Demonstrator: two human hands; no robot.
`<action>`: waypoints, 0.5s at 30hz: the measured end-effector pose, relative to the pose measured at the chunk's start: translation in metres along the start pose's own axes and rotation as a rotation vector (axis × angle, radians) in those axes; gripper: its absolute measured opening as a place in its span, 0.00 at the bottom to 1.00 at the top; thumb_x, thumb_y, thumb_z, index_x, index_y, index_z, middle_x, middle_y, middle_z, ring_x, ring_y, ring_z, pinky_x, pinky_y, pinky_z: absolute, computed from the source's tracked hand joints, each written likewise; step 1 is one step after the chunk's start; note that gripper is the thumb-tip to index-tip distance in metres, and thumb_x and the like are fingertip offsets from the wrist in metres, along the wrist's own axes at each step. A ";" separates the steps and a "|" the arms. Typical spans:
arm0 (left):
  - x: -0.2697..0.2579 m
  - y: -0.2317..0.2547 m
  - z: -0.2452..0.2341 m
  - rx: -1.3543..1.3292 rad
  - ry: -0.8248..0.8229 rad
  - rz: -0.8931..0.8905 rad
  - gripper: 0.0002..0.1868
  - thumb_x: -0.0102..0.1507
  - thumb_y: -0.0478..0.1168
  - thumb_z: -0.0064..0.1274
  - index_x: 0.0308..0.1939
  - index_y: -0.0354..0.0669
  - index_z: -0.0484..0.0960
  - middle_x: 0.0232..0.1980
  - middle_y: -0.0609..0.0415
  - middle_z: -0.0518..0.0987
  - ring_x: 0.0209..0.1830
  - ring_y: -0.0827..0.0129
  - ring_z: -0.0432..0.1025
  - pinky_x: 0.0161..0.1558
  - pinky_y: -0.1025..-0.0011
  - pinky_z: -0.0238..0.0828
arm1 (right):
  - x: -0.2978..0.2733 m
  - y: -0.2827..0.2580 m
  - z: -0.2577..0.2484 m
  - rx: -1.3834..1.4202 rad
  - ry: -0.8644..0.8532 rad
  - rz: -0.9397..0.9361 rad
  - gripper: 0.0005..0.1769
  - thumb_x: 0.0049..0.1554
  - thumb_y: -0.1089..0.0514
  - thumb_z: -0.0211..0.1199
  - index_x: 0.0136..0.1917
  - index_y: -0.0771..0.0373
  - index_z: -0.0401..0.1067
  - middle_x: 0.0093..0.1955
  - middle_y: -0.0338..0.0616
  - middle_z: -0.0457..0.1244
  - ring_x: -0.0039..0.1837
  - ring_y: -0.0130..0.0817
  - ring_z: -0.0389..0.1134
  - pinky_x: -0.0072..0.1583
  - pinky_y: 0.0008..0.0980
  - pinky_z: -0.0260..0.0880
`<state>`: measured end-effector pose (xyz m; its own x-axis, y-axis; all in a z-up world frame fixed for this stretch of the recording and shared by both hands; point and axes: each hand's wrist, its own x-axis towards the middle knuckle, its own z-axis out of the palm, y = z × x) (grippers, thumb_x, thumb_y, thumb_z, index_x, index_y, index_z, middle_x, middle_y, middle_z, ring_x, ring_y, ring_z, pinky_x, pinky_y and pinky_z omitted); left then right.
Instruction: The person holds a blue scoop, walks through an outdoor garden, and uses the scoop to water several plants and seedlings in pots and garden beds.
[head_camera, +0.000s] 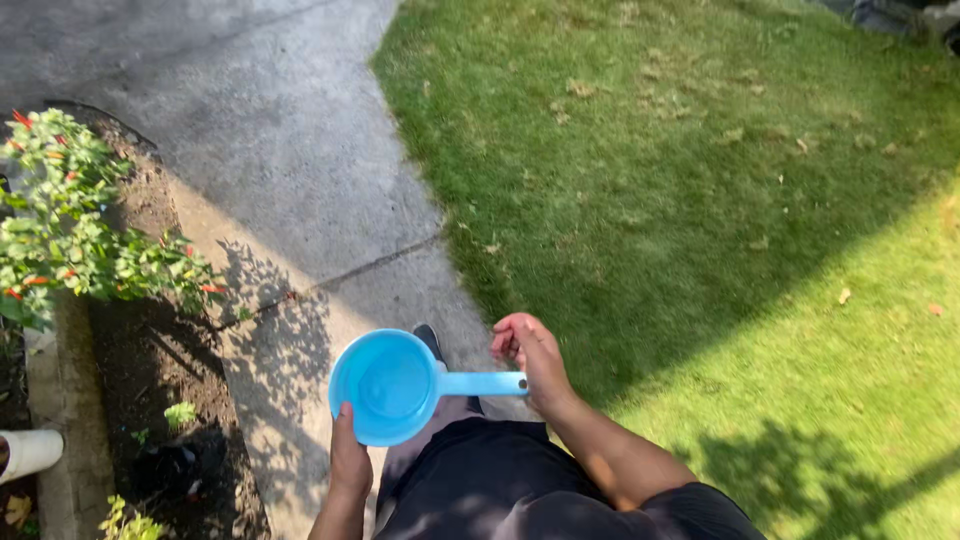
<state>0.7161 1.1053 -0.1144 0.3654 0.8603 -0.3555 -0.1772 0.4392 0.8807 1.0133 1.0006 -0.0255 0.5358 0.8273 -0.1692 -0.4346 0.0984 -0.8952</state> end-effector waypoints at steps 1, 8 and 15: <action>0.034 0.015 0.001 -0.013 -0.003 0.022 0.35 0.71 0.56 0.33 0.73 0.34 0.60 0.72 0.44 0.67 0.72 0.60 0.61 0.71 0.61 0.52 | 0.029 0.002 0.014 -0.008 -0.016 -0.018 0.22 0.66 0.44 0.48 0.51 0.65 0.69 0.40 0.44 0.65 0.43 0.30 0.64 0.49 0.29 0.64; 0.200 0.172 0.049 0.097 -0.151 0.259 0.34 0.68 0.52 0.37 0.73 0.37 0.59 0.72 0.45 0.66 0.72 0.61 0.59 0.71 0.64 0.49 | 0.182 -0.027 0.080 -0.093 0.028 0.144 0.04 0.59 0.59 0.57 0.47 0.61 0.70 0.44 0.37 0.63 0.45 0.27 0.61 0.48 0.26 0.60; 0.342 0.249 0.120 0.560 -0.328 0.553 0.35 0.61 0.42 0.46 0.73 0.37 0.62 0.73 0.41 0.66 0.75 0.57 0.60 0.74 0.62 0.50 | 0.307 -0.058 0.074 0.338 0.321 0.315 0.05 0.57 0.55 0.60 0.44 0.56 0.68 0.47 0.35 0.63 0.52 0.29 0.66 0.55 0.37 0.67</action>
<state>0.9070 1.4779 0.0209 0.6209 0.7570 0.2035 0.0389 -0.2890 0.9565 1.1492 1.2893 0.0045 0.5134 0.6405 -0.5711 -0.7888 0.0900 -0.6081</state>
